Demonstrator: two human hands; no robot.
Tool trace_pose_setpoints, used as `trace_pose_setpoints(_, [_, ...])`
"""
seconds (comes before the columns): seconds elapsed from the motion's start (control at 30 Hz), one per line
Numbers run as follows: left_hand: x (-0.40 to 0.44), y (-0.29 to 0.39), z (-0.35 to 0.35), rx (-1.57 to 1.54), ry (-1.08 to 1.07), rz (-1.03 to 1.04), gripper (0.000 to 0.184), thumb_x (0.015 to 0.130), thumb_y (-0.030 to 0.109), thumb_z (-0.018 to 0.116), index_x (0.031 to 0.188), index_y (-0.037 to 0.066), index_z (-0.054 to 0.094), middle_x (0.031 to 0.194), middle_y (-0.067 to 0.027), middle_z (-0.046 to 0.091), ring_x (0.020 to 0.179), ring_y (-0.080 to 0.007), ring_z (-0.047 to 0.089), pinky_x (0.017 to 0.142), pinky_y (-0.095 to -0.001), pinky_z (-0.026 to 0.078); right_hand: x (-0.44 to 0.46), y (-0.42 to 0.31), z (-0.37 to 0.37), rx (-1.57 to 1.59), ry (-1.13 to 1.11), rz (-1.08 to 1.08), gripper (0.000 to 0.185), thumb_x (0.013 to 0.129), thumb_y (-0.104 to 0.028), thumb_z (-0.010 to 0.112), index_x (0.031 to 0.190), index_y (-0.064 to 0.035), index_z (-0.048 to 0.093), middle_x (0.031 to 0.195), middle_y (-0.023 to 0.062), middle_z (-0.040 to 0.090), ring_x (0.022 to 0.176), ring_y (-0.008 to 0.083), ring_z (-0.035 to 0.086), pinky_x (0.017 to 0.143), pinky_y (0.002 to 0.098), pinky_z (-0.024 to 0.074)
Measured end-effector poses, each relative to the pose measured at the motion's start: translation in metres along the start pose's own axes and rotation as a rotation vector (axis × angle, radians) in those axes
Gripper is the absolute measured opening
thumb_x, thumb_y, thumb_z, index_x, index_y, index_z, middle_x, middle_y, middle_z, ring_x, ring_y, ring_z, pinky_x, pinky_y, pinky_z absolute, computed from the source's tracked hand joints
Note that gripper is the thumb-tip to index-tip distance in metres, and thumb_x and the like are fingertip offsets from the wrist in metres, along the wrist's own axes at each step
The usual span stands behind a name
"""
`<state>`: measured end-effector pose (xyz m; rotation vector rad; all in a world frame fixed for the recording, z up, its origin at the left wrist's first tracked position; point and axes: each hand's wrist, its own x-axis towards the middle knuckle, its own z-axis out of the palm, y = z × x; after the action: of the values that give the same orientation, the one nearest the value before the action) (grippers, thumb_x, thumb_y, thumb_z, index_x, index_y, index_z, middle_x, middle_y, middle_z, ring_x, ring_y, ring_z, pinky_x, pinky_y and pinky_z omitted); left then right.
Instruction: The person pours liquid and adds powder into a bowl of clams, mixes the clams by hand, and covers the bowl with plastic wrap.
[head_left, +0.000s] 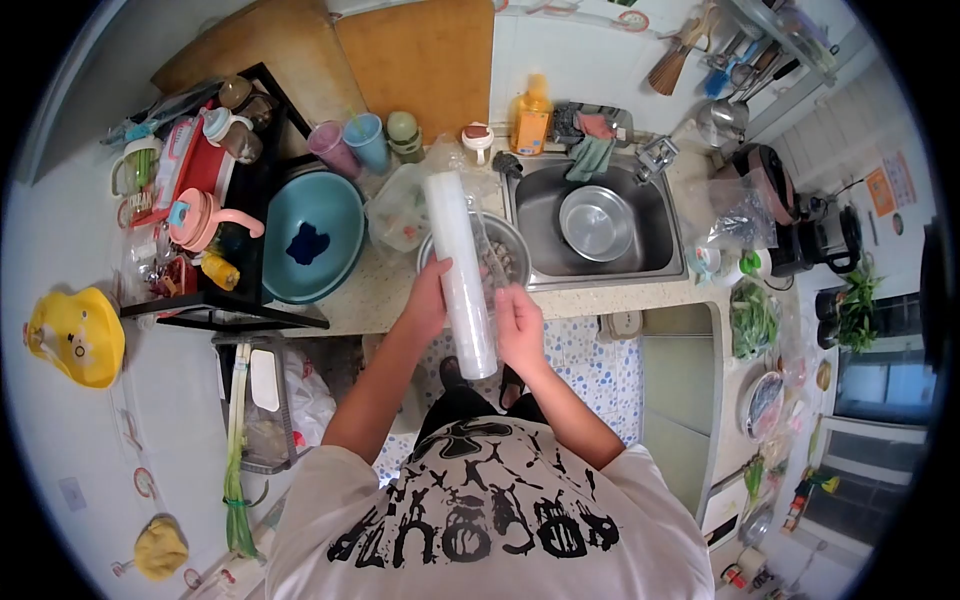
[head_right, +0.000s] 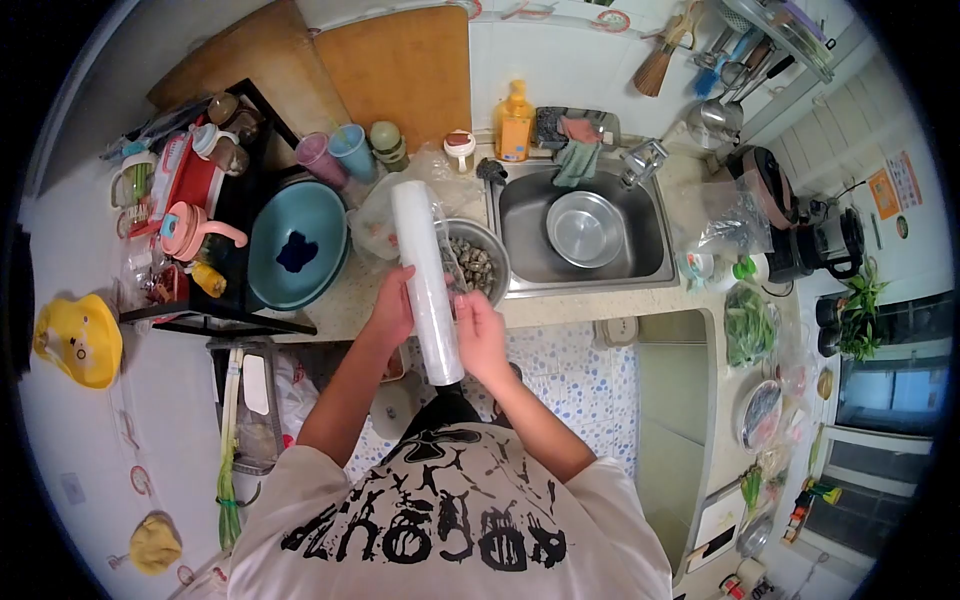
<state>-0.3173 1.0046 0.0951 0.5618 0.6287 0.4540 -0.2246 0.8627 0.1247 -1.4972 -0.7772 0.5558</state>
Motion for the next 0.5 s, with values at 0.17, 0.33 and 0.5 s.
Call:
trace_pose_setpoints(0.17, [-0.011, -0.025, -0.039, -0.040, 0.045, -0.184, 0.058, 0.096, 0.048, 0.054, 0.125, -0.002, 0.058, 0.102, -0.0166, 0.068, 0.092, -0.0288, 0.067, 0.088, -0.0436, 0.056, 0.002, 0.010, 0.002, 0.180, -0.016, 0.196, 0.029, 0.108, -0.023, 0.052, 0.086, -0.0050, 0.056, 0.070, -0.0037, 0.047, 0.067, 0.0054, 0.041, 0.059, 0.0248, 0.0377])
trace_pose_setpoints(0.33, [-0.027, -0.035, -0.029, -0.380, -0.028, -0.128, 0.069, 0.092, 0.053, 0.056, 0.137, 0.001, 0.053, 0.105, -0.0156, 0.065, 0.093, -0.0287, 0.066, 0.084, -0.0429, 0.056, 0.008, 0.010, 0.002, 0.435, 0.001, 0.371, 0.028, 0.108, -0.028, 0.052, 0.087, -0.0101, 0.058, 0.069, -0.0080, 0.045, 0.062, 0.0030, 0.039, 0.055, 0.0229, 0.0334])
trace_pose_setpoints(0.5, [-0.027, -0.049, -0.058, -0.487, -0.260, -0.083, 0.073, 0.092, 0.053, 0.055, 0.143, 0.001, 0.047, 0.113, -0.0170, 0.062, 0.098, -0.0312, 0.065, 0.090, -0.0453, 0.054, 0.011, -0.002, -0.015, 0.445, -0.079, 0.391, 0.026, 0.107, -0.029, 0.054, 0.088, -0.0115, 0.059, 0.068, -0.0093, 0.046, 0.058, 0.0028, 0.040, 0.053, 0.0225, 0.0318])
